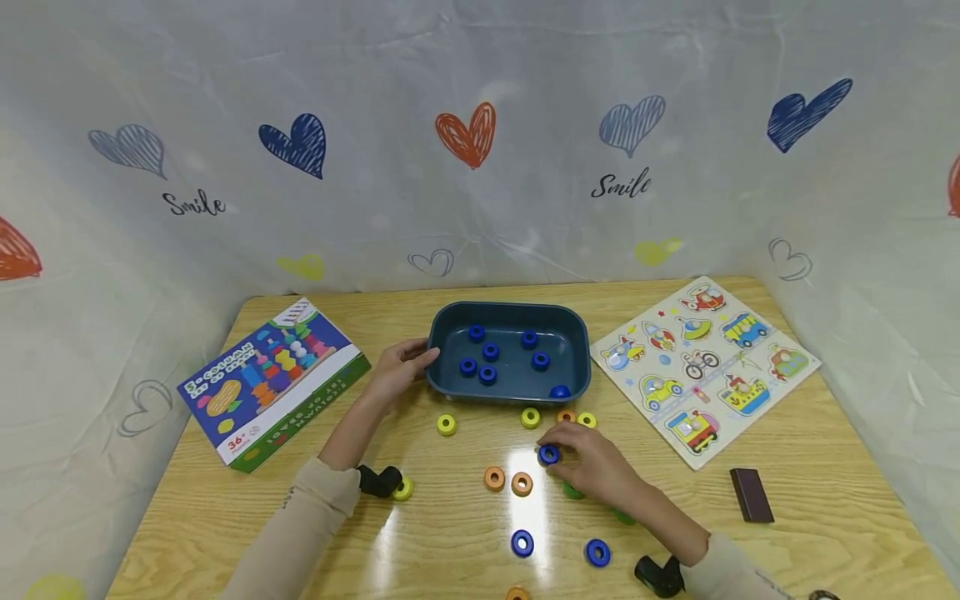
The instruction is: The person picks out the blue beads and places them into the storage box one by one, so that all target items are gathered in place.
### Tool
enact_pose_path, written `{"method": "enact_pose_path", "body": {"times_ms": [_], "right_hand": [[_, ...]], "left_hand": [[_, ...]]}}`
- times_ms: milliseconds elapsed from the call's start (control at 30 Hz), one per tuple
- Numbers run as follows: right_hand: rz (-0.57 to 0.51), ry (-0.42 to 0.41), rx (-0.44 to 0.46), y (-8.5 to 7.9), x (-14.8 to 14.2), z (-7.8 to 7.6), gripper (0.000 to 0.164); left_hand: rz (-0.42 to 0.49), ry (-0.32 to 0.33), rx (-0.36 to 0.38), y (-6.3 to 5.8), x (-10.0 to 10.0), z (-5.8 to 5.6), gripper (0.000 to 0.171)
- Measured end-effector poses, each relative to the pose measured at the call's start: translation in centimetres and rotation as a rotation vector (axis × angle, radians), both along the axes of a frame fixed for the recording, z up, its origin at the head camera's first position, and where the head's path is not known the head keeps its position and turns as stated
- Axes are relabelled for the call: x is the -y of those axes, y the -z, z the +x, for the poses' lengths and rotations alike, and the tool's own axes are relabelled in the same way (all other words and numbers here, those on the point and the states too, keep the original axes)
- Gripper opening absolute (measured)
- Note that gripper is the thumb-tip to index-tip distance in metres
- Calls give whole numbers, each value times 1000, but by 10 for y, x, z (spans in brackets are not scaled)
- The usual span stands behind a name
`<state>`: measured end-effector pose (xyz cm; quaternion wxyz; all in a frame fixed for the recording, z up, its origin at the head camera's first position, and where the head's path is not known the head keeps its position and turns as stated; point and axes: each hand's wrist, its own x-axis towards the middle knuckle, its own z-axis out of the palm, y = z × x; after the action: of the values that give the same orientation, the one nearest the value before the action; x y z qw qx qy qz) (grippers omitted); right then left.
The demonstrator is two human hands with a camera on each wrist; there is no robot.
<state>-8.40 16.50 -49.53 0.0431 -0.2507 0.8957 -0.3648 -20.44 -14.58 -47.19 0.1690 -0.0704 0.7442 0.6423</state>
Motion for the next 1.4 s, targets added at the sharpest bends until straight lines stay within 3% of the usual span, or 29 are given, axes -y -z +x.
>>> {"method": "enact_pose_path", "body": {"times_ms": [200, 333, 400, 500, 700, 1000, 1200, 1400], "right_hand": [[-26, 2, -15, 0, 2, 0, 30], [-99, -6, -47, -4, 8, 0, 32], [-139, -14, -61, -9, 12, -1, 33], [-194, -27, -91, -18, 19, -5, 32], [-272, -43, -162, -34, 33, -28, 29], [-290, 23, -137, -53, 46, -74, 27], [-244, 73, -95, -55, 48, -97, 25], [-259, 98, -75, -54, 46, -107, 26]], "left_hand": [[-8, -10, -12, -1, 1, 2, 51], [-6, 0, 6, -17, -1, 8, 50], [-10, 6, 13, -19, -1, 8, 49], [-12, 3, 10, -12, 0, 5, 51], [-33, -12, -16, 0, -2, 2, 53], [-77, -32, -32, 3, -2, 3, 51], [-72, -32, -38, 3, -2, 4, 50], [-60, -30, -44, 3, -1, 5, 50]]}}
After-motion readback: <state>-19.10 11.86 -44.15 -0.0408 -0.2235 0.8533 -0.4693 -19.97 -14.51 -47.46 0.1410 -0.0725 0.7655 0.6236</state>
